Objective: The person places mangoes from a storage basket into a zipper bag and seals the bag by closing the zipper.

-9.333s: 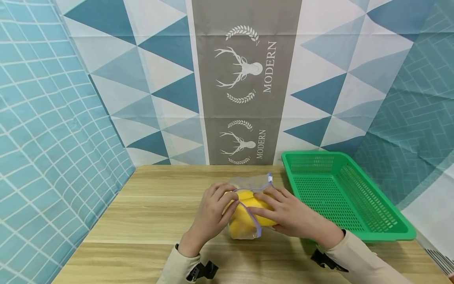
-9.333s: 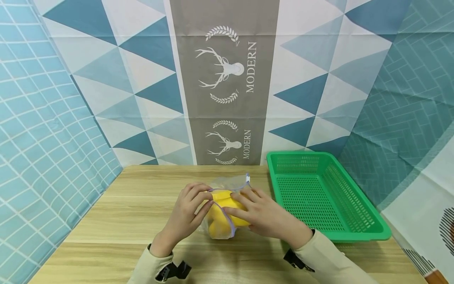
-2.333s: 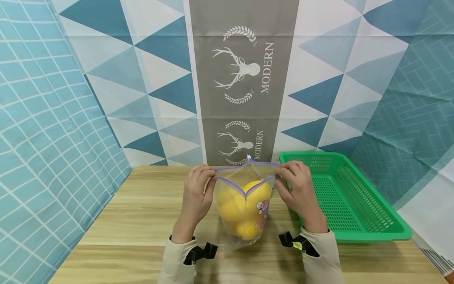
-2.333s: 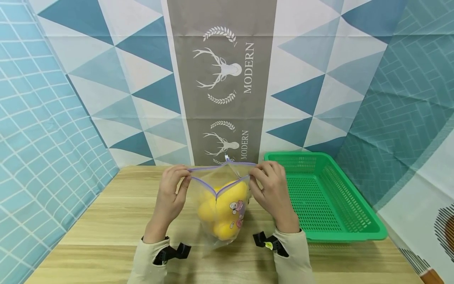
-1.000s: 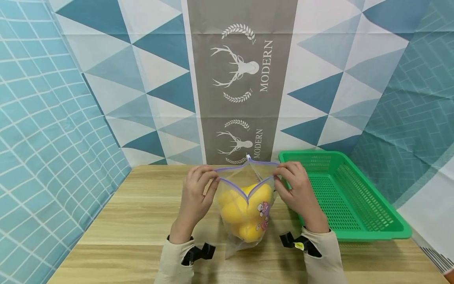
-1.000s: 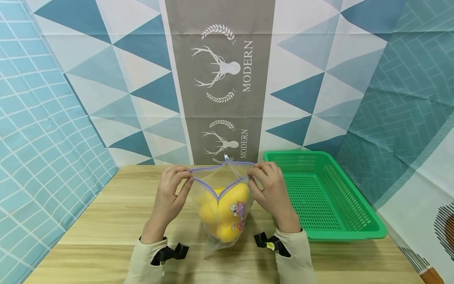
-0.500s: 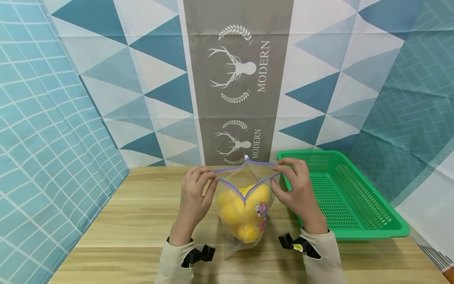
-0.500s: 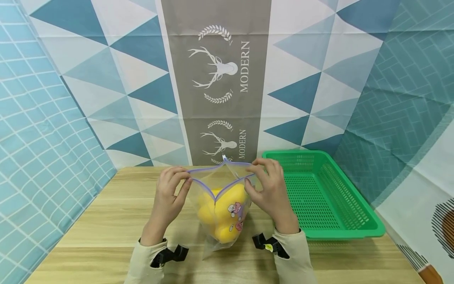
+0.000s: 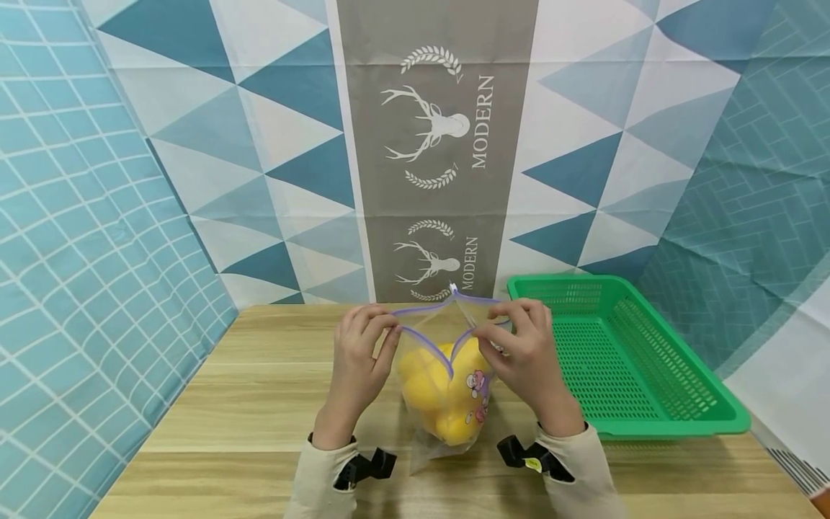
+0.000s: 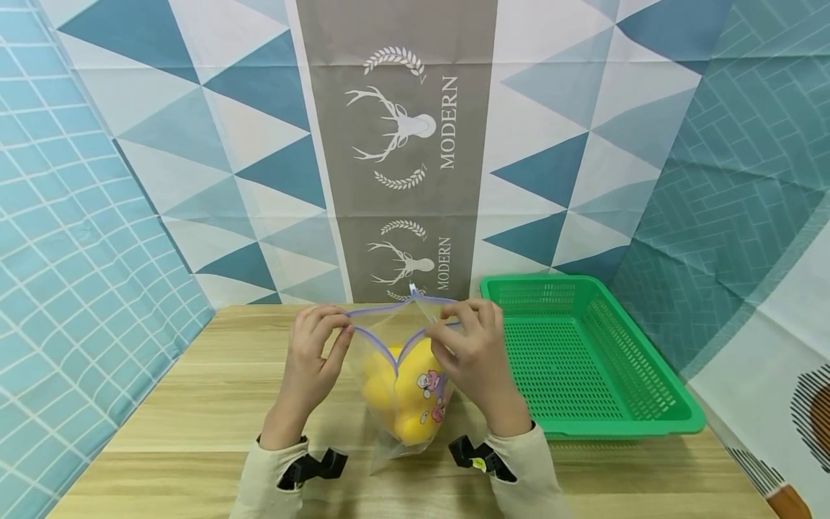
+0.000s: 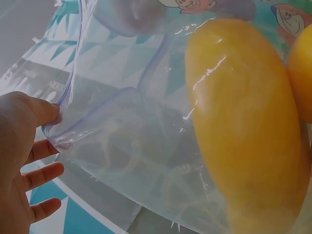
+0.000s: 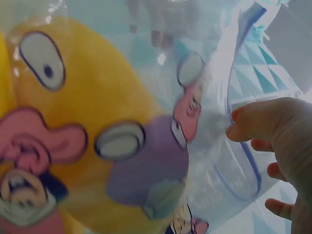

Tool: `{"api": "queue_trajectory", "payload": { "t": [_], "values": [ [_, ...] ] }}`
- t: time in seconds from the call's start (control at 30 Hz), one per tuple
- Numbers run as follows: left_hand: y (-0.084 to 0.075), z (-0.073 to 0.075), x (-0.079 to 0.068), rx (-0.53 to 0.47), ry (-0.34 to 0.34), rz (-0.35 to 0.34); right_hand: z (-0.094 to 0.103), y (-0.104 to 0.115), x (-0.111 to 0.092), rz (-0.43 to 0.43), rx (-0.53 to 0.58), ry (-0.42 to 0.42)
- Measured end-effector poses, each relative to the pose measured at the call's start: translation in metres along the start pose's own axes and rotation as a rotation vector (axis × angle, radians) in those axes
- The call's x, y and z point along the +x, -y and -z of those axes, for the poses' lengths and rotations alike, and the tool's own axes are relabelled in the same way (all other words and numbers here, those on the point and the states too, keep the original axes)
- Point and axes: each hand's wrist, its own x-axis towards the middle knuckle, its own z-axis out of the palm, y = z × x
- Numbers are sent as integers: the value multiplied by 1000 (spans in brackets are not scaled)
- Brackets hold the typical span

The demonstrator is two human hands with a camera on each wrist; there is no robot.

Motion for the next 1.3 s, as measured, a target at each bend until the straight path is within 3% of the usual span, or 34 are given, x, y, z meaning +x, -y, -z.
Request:
{"api": "queue_trajectory", "payload": {
  "t": [0.23, 0.53, 0.83, 1.3],
  "values": [
    [-1, -1, 0, -6, 1, 1, -8, 12, 3, 6, 39, 51],
    [-3, -2, 1, -11, 0, -1, -9, 23, 4, -67, 91, 125],
    [-4, -4, 1, -8, 7, -5, -10, 39, 7, -48, -13, 150],
    [-3, -4, -1, -4, 10, -4, -13, 54, 6, -38, -54, 288]
  ]
}}
